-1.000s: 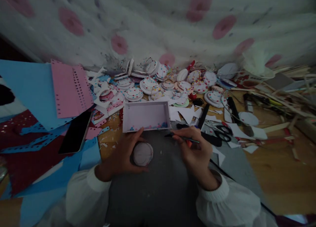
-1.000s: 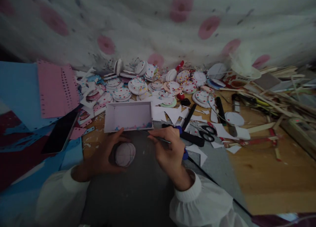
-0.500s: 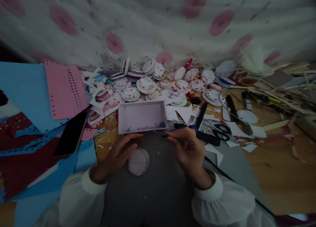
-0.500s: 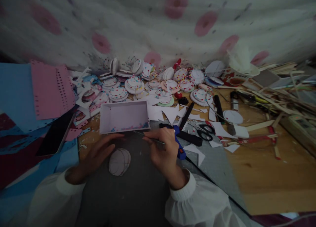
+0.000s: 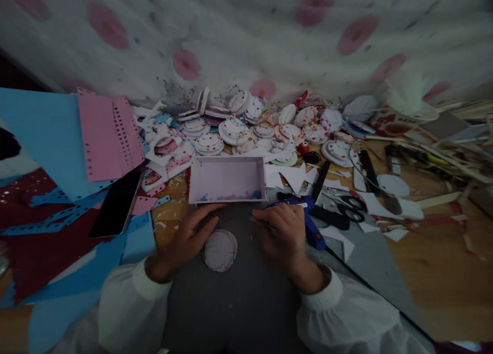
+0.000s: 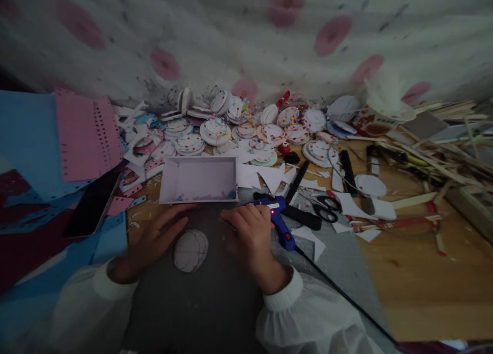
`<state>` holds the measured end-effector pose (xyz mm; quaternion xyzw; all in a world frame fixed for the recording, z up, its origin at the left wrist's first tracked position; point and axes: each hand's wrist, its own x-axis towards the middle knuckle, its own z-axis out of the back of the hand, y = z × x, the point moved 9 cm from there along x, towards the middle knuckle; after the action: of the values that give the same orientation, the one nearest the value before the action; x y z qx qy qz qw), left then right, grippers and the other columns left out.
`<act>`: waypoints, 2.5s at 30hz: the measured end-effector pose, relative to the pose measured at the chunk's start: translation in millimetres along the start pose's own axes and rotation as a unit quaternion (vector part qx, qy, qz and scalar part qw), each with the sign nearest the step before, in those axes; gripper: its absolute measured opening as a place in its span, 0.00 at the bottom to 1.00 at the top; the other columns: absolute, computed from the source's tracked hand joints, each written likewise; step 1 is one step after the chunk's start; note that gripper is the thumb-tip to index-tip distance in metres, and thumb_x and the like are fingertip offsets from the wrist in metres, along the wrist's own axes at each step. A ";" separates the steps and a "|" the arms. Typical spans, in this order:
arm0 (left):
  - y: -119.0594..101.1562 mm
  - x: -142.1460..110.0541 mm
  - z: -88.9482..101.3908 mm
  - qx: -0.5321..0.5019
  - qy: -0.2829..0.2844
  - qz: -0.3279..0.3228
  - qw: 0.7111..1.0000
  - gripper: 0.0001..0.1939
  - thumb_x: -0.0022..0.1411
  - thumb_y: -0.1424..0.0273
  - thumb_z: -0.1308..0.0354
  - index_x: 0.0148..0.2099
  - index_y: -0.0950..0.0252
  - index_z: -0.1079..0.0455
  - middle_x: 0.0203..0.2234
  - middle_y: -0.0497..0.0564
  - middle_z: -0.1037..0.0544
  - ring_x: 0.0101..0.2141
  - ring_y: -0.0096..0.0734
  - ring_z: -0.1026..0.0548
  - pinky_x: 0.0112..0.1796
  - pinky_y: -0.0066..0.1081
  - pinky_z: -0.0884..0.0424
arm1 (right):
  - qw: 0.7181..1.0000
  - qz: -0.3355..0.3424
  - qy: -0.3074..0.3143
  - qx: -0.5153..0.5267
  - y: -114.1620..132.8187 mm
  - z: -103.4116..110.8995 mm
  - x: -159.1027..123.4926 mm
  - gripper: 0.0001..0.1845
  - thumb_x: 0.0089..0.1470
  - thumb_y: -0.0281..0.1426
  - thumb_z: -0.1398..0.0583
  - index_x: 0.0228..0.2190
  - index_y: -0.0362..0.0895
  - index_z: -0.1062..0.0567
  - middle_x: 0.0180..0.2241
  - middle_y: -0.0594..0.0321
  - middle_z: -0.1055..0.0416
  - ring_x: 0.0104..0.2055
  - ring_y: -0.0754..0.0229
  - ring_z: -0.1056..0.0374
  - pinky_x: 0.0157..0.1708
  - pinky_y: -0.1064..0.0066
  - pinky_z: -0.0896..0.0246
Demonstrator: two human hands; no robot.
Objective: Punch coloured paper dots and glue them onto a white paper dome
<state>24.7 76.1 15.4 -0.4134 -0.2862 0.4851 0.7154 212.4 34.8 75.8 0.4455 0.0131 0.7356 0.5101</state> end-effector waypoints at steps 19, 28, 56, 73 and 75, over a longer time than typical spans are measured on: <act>-0.9 1.9 -3.7 -0.002 0.002 -0.021 1.000 0.10 0.66 0.67 0.46 0.44 0.61 0.25 0.40 0.51 0.19 0.41 0.35 0.22 0.45 0.36 0.25 | 0.982 -0.037 -0.049 0.179 13.1 13.0 3.9 0.04 0.56 0.27 0.38 0.31 0.48 0.24 0.27 0.65 0.21 0.27 0.58 0.28 0.32 0.61 0.43; -10.4 1.5 -4.6 0.002 0.026 -0.051 0.998 0.09 0.65 0.70 0.45 0.42 0.62 0.24 0.37 0.50 0.19 0.39 0.35 0.21 0.42 0.34 0.24 | 0.982 -0.041 -0.028 0.184 17.0 4.8 -0.6 0.03 0.57 0.28 0.38 0.32 0.48 0.25 0.27 0.65 0.21 0.28 0.58 0.29 0.31 0.61 0.43; -14.5 3.2 -3.5 -0.001 0.023 -0.056 0.998 0.09 0.64 0.71 0.47 0.38 0.63 0.25 0.33 0.50 0.19 0.35 0.32 0.22 0.38 0.30 0.25 | 0.978 -0.081 -0.003 0.191 9.4 1.2 -2.8 0.03 0.57 0.30 0.37 0.30 0.46 0.24 0.26 0.65 0.24 0.28 0.59 0.31 0.32 0.63 0.43; -17.5 -0.3 -4.4 -0.002 0.014 -0.125 0.992 0.08 0.65 0.74 0.44 0.39 0.65 0.23 0.34 0.51 0.19 0.36 0.32 0.21 0.38 0.28 0.25 | 0.970 -0.127 -0.032 0.204 0.7 3.7 -5.5 0.04 0.55 0.29 0.35 0.28 0.45 0.23 0.25 0.64 0.24 0.28 0.58 0.31 0.31 0.64 0.41; -16.8 -0.2 -4.9 -0.003 0.016 -0.124 0.992 0.07 0.65 0.73 0.44 0.39 0.65 0.23 0.34 0.51 0.19 0.36 0.32 0.21 0.38 0.29 0.25 | 0.970 -0.122 -0.037 0.208 1.5 5.8 -4.5 0.04 0.55 0.30 0.36 0.28 0.45 0.23 0.25 0.64 0.24 0.28 0.59 0.31 0.31 0.64 0.41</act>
<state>36.3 71.2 27.6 -0.3850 -0.3254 0.3853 0.7730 215.5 28.1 77.1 0.5635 0.2014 0.6323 0.4920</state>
